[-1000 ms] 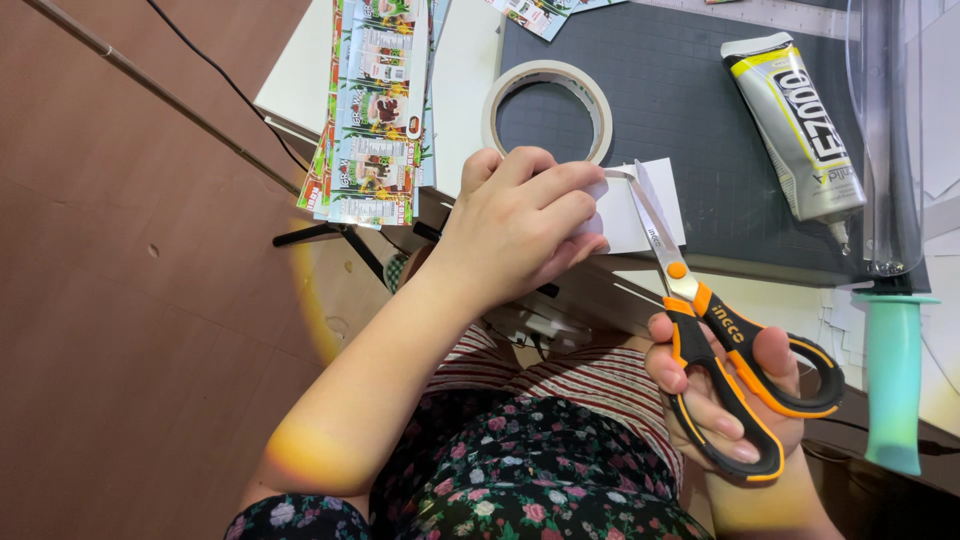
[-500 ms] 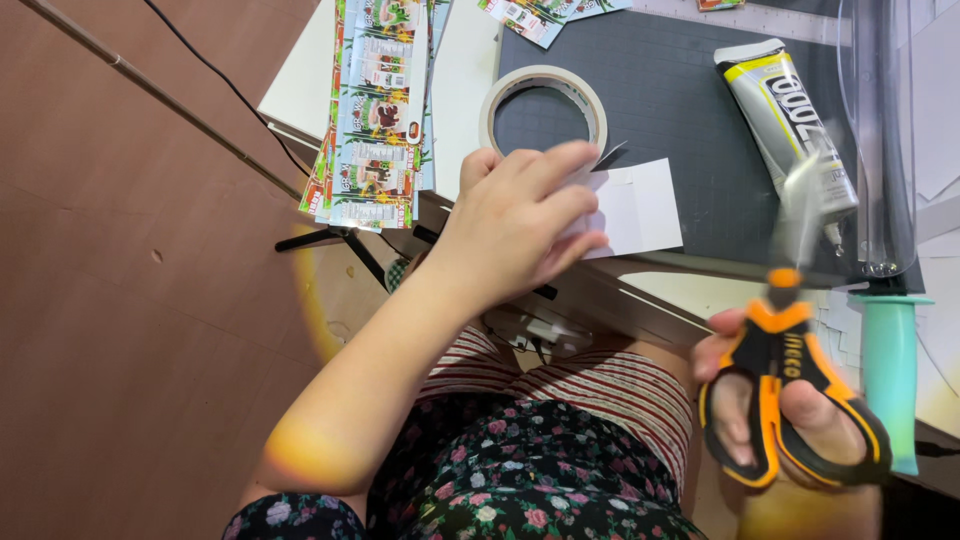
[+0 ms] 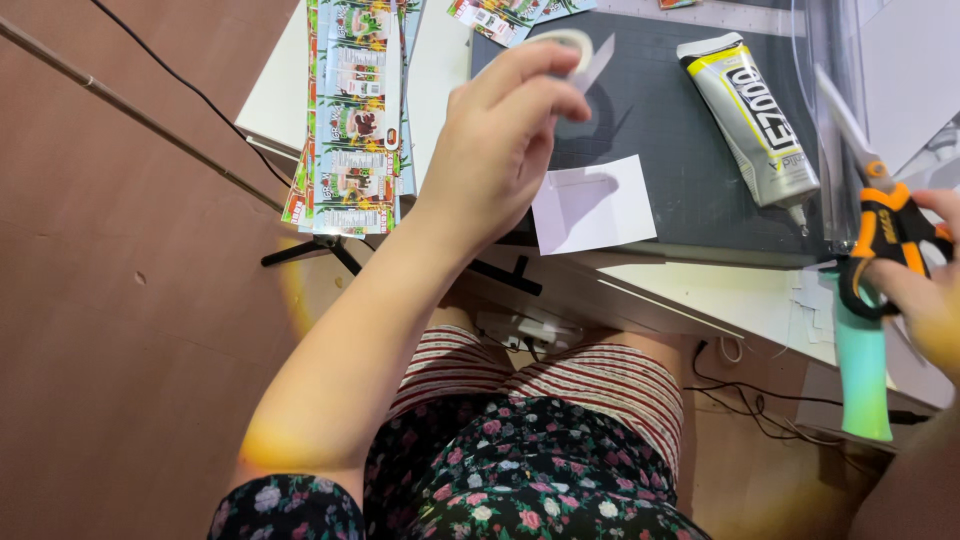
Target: The person assembles small paper packs by applying clear tape to white paper, folding it, and inserting a printed card. They repeat this process with multiple cards, using scissors to trim tape and a tube of adhesive to secure the final edges.
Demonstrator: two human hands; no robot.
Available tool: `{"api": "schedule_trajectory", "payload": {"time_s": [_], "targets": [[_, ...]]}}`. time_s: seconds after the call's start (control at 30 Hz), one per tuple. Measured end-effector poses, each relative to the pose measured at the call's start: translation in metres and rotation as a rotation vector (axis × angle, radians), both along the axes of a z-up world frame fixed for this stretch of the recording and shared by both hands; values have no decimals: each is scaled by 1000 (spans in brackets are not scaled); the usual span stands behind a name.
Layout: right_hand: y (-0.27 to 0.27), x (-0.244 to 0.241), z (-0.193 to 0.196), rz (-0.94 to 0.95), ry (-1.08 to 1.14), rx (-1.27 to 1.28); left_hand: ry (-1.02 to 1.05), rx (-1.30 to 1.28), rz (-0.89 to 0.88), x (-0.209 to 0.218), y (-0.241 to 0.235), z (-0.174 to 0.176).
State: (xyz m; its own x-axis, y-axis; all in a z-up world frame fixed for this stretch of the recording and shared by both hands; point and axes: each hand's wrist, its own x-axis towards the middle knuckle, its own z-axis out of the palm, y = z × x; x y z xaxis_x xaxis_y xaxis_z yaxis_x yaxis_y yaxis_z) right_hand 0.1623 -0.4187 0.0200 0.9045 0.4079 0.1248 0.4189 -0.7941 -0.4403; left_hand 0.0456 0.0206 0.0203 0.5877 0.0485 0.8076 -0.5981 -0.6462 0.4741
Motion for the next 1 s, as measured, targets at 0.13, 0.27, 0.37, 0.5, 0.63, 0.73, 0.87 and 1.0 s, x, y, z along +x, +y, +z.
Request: {"api": "schedule_trajectory", "payload": {"time_s": [0.13, 0.27, 0.37, 0.5, 0.63, 0.73, 0.87, 1.0], "targets": [[-15, 44, -22, 134, -176, -22, -123, 69, 63, 35, 0, 0], [2, 65, -24, 54, -22, 88, -6, 259, 97, 67, 2, -22], [31, 58, -4, 47, -164, -111, 12, 381, 171, 74, 5, -31], [53, 51, 9, 49, -296, -269, -17, 504, 347, 39, -21, -26], [55, 55, 3, 166, -339, -287, 173, 598, 446, -12, -51, -28], [55, 55, 0, 210, -314, -251, 139, 573, 513, -26, -59, -35], [49, 53, -3, 237, -306, -182, 90, 543, 579, -29, -65, -37], [54, 37, 9, 234, -285, -161, 28, 503, 614, -21, -67, -36]]}}
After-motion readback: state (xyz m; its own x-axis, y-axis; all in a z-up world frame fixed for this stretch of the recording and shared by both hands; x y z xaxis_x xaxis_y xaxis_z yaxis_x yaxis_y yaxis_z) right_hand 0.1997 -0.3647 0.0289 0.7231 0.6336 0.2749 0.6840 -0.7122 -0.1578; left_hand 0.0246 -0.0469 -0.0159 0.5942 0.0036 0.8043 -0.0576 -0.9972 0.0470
